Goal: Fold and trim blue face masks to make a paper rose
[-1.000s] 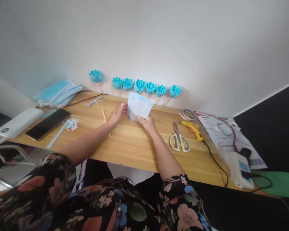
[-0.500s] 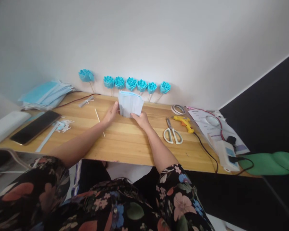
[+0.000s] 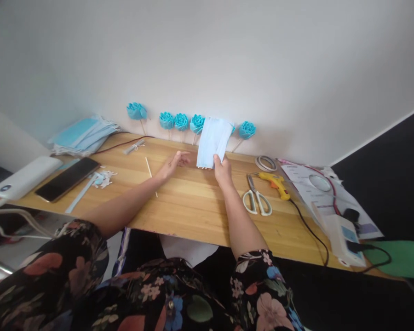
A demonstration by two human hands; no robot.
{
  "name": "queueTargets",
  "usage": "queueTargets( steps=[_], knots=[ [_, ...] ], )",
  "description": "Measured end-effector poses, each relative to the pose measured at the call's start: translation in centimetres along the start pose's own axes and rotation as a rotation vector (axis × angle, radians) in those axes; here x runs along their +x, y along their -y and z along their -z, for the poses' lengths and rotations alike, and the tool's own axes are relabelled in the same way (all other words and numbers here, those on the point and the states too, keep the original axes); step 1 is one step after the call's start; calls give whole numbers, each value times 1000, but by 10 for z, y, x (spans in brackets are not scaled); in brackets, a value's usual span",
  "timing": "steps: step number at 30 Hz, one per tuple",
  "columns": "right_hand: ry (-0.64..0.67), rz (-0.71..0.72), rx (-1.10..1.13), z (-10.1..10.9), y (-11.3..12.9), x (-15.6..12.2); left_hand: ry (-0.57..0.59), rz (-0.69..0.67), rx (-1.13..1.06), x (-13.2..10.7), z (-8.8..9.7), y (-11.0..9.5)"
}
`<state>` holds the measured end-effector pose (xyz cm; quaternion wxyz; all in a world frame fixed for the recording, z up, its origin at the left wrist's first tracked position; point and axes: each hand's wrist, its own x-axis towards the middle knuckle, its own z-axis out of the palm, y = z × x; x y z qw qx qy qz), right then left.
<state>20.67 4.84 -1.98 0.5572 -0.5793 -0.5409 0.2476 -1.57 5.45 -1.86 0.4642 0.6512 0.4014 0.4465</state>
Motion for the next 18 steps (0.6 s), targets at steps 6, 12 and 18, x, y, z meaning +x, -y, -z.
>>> queueTargets(
  steps=[6,12,18],
  knots=[
    [92,-76,12,25,17,7,-7,15,9,-3,2,-2],
    [240,-153,-2,31,25,6,-9,23,111,3,4,7],
    [279,-103,-100,25,27,3,10,-106,645,11,34,-10]
  ],
)
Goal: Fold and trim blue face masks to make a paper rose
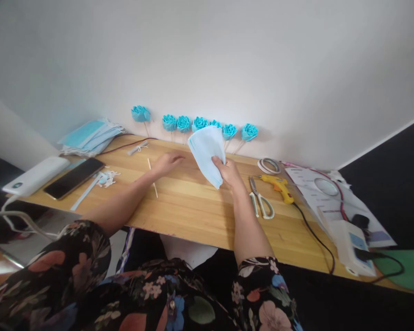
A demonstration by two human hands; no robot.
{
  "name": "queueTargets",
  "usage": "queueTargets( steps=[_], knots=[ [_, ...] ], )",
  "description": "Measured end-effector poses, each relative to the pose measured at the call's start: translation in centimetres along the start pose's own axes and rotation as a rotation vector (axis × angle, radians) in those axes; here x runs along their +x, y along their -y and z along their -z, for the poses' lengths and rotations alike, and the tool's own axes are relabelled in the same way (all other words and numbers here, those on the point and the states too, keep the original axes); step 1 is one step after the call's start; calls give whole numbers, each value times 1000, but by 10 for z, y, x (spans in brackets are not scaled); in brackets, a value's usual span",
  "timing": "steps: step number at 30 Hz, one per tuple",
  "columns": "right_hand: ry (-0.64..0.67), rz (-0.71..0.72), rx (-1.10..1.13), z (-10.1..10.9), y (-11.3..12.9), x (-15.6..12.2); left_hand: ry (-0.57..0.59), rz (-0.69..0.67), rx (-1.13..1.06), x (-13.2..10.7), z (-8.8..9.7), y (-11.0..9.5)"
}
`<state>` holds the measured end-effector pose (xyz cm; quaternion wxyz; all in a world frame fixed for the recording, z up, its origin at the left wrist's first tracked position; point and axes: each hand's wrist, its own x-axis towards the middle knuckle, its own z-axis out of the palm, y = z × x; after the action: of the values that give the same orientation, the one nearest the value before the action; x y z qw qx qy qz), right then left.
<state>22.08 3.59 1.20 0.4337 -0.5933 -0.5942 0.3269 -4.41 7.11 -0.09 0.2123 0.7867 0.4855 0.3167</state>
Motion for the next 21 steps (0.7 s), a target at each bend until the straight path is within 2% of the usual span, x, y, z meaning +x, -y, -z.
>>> queueTargets(
  steps=[3,5,7,9,13,16,18,21],
  knots=[
    [55,57,-62,-2,1,0,-21,111,237,2,32,4],
    [66,52,-23,-2,3,-1,-15,230,412,-2,49,8],
    [122,51,-18,-3,6,-3,46,324,569,-10,59,13],
    [221,75,-76,-3,10,-7,123,392,666,-23,61,17],
    [373,73,-19,-5,25,-17,166,345,716,-47,55,16],
    [486,30,-16,-6,34,-24,187,289,708,-52,55,17],
    [497,17,-9,-5,37,-26,194,270,707,-49,58,21],
    [488,32,138,0,37,-28,204,207,697,-41,58,29]
  ],
)
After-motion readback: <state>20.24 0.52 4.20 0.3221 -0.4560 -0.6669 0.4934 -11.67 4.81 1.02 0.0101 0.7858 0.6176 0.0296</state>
